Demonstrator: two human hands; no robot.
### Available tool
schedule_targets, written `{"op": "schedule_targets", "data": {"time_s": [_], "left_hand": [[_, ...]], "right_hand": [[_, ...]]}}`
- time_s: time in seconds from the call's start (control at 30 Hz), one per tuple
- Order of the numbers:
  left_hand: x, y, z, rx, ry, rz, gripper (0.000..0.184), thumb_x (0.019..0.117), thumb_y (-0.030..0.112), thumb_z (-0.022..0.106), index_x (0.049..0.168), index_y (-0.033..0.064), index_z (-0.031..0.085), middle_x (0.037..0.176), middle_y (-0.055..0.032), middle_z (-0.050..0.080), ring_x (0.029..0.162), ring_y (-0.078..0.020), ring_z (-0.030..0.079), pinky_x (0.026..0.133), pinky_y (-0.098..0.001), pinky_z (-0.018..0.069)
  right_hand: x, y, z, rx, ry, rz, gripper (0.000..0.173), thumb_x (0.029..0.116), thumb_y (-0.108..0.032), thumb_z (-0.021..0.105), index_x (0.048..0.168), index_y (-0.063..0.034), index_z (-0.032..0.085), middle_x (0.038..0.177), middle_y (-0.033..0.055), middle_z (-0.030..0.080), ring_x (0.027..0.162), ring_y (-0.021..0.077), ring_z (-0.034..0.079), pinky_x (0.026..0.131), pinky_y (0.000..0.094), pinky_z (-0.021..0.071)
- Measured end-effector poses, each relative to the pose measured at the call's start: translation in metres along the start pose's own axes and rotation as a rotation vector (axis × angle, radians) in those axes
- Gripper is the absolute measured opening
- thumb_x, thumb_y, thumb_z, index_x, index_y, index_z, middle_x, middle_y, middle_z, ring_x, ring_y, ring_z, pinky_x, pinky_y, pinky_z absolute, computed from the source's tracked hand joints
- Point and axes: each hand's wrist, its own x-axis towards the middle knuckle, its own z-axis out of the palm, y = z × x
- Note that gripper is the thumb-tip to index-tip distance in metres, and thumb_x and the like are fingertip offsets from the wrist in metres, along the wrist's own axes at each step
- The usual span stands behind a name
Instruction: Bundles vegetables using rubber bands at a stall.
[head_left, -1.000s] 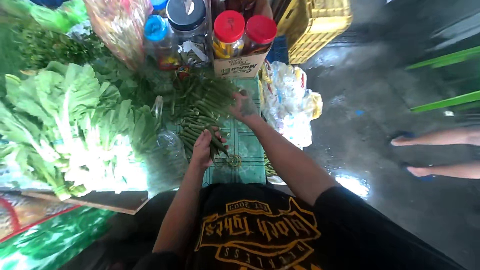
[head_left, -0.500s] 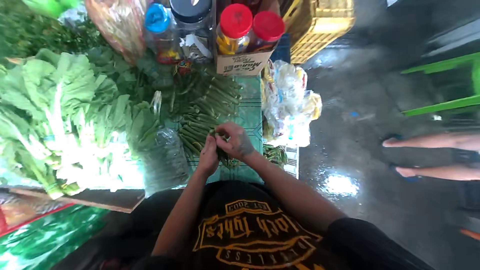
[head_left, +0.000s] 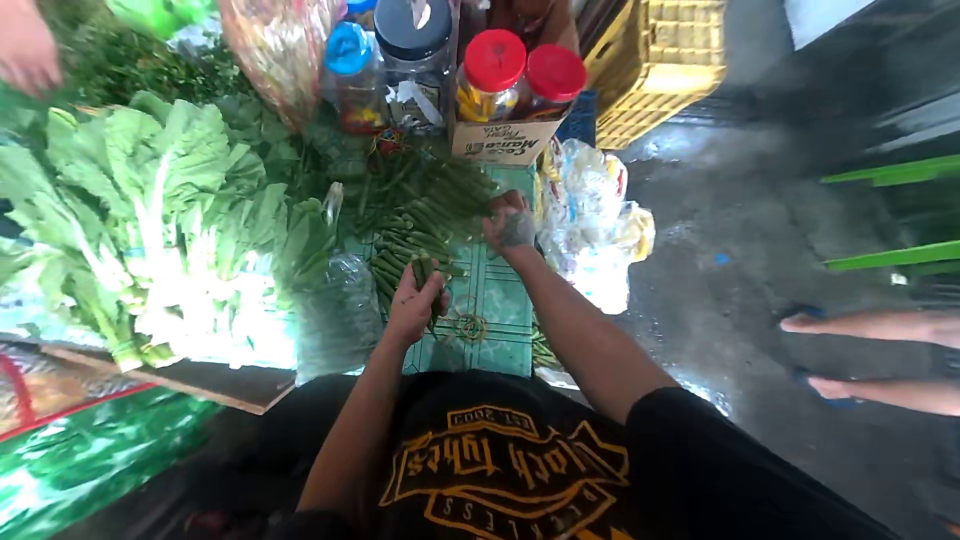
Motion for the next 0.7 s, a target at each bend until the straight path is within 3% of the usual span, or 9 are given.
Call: {"op": "schedule_targets", "data": {"time_s": [0.07, 0.13, 0.23, 0.33, 0.4, 0.47, 0.5, 0.6, 0.7], "left_hand": [[0.002, 0.005, -0.005, 0.051, 0.02, 0.018, 0.04, 0.105, 0.016, 0.057, 0.142, 0.0086, 0.043, 0.085, -0.0115, 0.063, 0.068, -0.0226, 0.067, 0.064, -0.0383, 0.0622], [0.006, 0.009, -0.012, 0.085, 0.062, 0.002, 0.039, 0.1057, 0.019, 0.057, 0.141, 0.0091, 0.043, 0.088, -0.0118, 0.065, 0.069, -0.0222, 0.068, 0.064, -0.0375, 0.0622], [0.014, 0.01, -0.023, 0.06, 0.05, -0.139, 0.047, 0.111, 0.044, 0.029, 0.142, 0.0108, 0.042, 0.098, -0.0091, 0.064, 0.076, -0.0204, 0.067, 0.065, -0.0354, 0.0602], [0.02, 0.005, -0.018, 0.053, -0.034, -0.242, 0.079, 0.1035, 0.068, 0.01, 0.139, 0.0103, 0.051, 0.101, -0.0095, 0.068, 0.08, -0.0218, 0.069, 0.068, -0.0381, 0.0605], [0.018, 0.002, -0.005, 0.183, -0.173, -0.179, 0.067, 0.1064, 0.062, 0.023, 0.142, 0.0113, 0.048, 0.105, -0.0099, 0.069, 0.084, -0.0209, 0.069, 0.073, -0.0371, 0.0603], [0.017, -0.002, 0.006, 0.292, -0.29, -0.085, 0.051, 0.1037, 0.04, 0.051, 0.143, 0.0095, 0.042, 0.1, -0.0101, 0.067, 0.082, -0.0203, 0.068, 0.074, -0.0368, 0.0595], [0.017, -0.004, 0.01, 0.318, -0.303, -0.058, 0.051, 0.1024, 0.031, 0.058, 0.144, 0.0083, 0.04, 0.095, -0.0103, 0.067, 0.08, -0.02, 0.067, 0.074, -0.0368, 0.0591], [0.013, -0.012, 0.01, 0.264, -0.306, -0.053, 0.046, 0.1049, 0.023, 0.055, 0.145, 0.0098, 0.038, 0.093, -0.0108, 0.064, 0.077, -0.0197, 0.066, 0.072, -0.0354, 0.0582], [0.004, -0.016, 0.007, 0.224, -0.306, -0.095, 0.042, 0.108, 0.027, 0.049, 0.147, 0.0148, 0.039, 0.096, -0.0089, 0.063, 0.075, -0.0188, 0.065, 0.068, -0.0344, 0.0585]], "right_hand": [[-0.008, 0.002, -0.021, 0.115, -0.007, -0.071, 0.032, 0.097, -0.028, 0.063, 0.121, -0.0077, 0.07, 0.126, 0.0178, 0.067, 0.12, 0.0362, 0.063, 0.101, 0.0557, 0.0518], [-0.027, 0.004, -0.052, 0.384, -0.025, -0.179, 0.028, 0.101, -0.024, 0.063, 0.123, -0.0057, 0.067, 0.112, 0.0153, 0.071, 0.097, 0.0281, 0.071, 0.088, 0.0492, 0.0596], [-0.056, 0.004, -0.101, 0.779, -0.331, -0.395, 0.019, 0.0989, -0.009, 0.061, 0.115, -0.0035, 0.068, 0.102, 0.0104, 0.071, 0.077, 0.0183, 0.07, 0.072, 0.0381, 0.0626], [-0.071, -0.021, -0.118, 0.771, -0.516, -0.503, 0.016, 0.0917, -0.004, 0.071, 0.108, -0.0024, 0.074, 0.103, 0.0101, 0.073, 0.084, 0.0185, 0.071, 0.078, 0.039, 0.063], [-0.076, -0.035, -0.101, 0.685, -0.426, -0.53, 0.017, 0.0892, -0.009, 0.075, 0.106, -0.005, 0.074, 0.097, 0.0082, 0.074, 0.083, 0.0178, 0.072, 0.079, 0.041, 0.0632], [-0.079, -0.042, -0.082, 0.655, -0.327, -0.504, 0.016, 0.089, -0.014, 0.077, 0.103, -0.0066, 0.074, 0.094, 0.0069, 0.074, 0.081, 0.0169, 0.072, 0.078, 0.0411, 0.0638], [-0.08, -0.043, -0.077, 0.641, -0.301, -0.496, 0.017, 0.0888, -0.015, 0.078, 0.103, -0.0065, 0.075, 0.098, 0.0084, 0.073, 0.082, 0.018, 0.071, 0.078, 0.0408, 0.063], [-0.082, -0.044, -0.07, 0.57, -0.324, -0.504, 0.019, 0.0888, -0.015, 0.078, 0.106, -0.0081, 0.077, 0.113, 0.0131, 0.067, 0.085, 0.0194, 0.069, 0.077, 0.0377, 0.0625], [-0.086, -0.039, -0.064, 0.625, -0.378, -0.458, 0.019, 0.0916, -0.016, 0.076, 0.109, -0.0091, 0.078, 0.111, 0.0121, 0.068, 0.085, 0.0184, 0.068, 0.078, 0.0367, 0.0608]]}}
